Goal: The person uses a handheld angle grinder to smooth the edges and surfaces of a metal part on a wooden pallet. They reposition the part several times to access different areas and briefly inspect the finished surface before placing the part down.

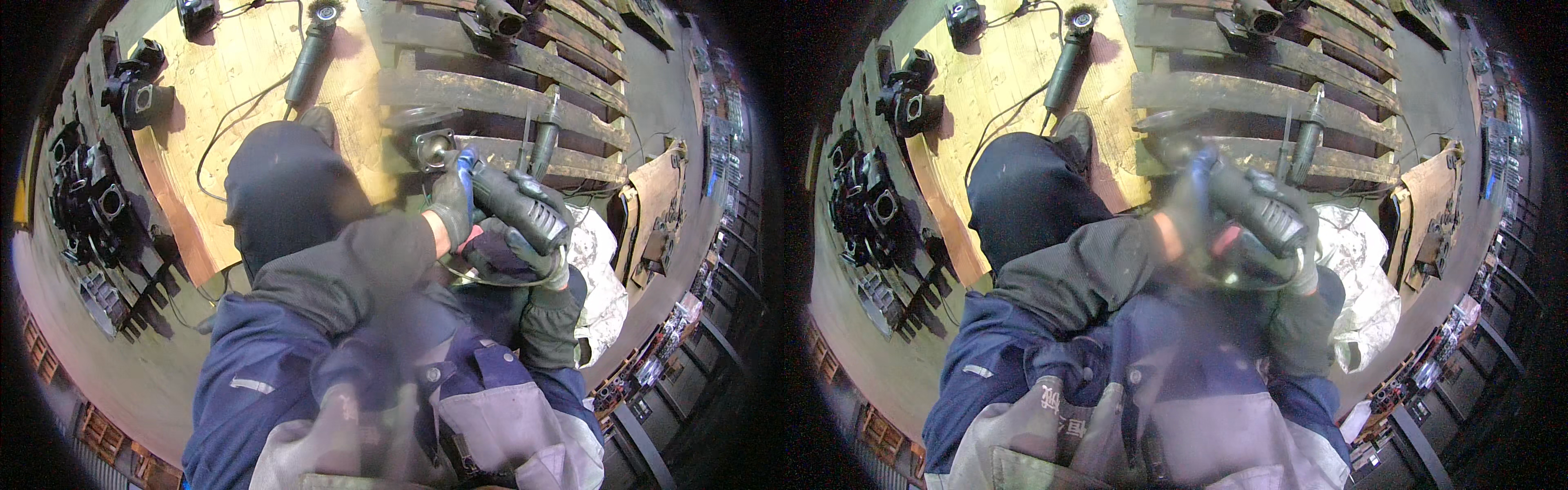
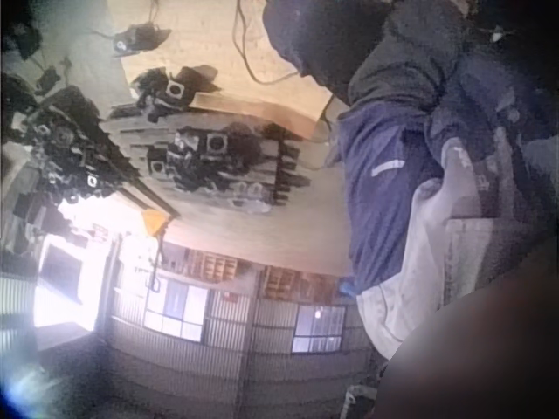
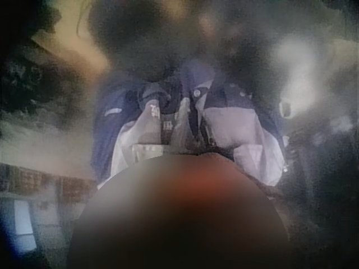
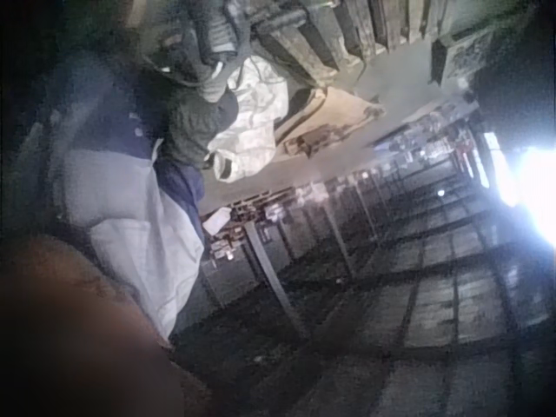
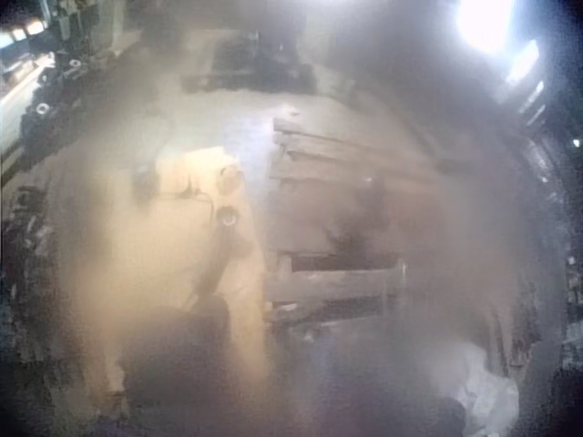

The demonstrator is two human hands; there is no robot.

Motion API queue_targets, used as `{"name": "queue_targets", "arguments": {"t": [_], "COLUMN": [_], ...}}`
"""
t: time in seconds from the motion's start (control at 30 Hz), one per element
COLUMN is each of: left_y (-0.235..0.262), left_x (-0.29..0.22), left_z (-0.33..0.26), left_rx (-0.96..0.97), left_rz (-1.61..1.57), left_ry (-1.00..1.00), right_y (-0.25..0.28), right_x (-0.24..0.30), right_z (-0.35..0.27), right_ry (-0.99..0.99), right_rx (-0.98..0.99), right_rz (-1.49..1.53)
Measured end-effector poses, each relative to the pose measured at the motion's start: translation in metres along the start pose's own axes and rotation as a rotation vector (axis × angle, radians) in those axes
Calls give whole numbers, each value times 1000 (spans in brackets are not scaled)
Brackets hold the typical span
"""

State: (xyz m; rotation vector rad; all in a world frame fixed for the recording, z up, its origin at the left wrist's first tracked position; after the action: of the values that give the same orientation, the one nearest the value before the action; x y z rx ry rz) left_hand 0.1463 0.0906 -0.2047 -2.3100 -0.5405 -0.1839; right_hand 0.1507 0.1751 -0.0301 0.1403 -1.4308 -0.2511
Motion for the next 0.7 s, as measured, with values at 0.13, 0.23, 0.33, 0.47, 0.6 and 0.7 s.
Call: {"name": "queue_targets", "arguments": {"t": [0.13, 0.23, 0.33, 0.47, 0.6, 0.7], "left_y": [-7, -4, 0, -6, -11, -14], "left_x": [-4, -4, -5, -2, -9, -5], "left_z": [-3, -5, -6, -8, -28, -51], "left_rx": [32, -32, -73, 9, -84, -233], "left_rz": [-62, -33, -31, -52, -28, 15], "left_ry": [-18, -19, -39, 7, -35, 90], "right_y": [-2, 4, 5, 6, 4, 4], "right_x": [-8, -4, -8, -9, -6, -6], "right_z": [-1, -2, -5, -6, -3, -2], "right_ry": [-50, -15, -73, -111, -42, -28], "right_rx": [141, 46, 89, 99, 117, 98], "right_rz": [-218, -74, -201, -167, -233, -210]}}
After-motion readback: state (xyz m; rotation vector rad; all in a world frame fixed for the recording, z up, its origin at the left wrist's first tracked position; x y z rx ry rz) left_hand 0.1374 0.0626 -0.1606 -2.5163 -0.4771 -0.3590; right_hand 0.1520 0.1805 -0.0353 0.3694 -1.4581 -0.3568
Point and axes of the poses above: each hand's wrist, its own z-axis towards the middle knuckle, its own y-axis out of the back of the hand, x = y × z, the point moved 8 cm from there along z, towards the middle knuckle, and after that the axes turned 11 degrees about y, right-handed, at the moved point
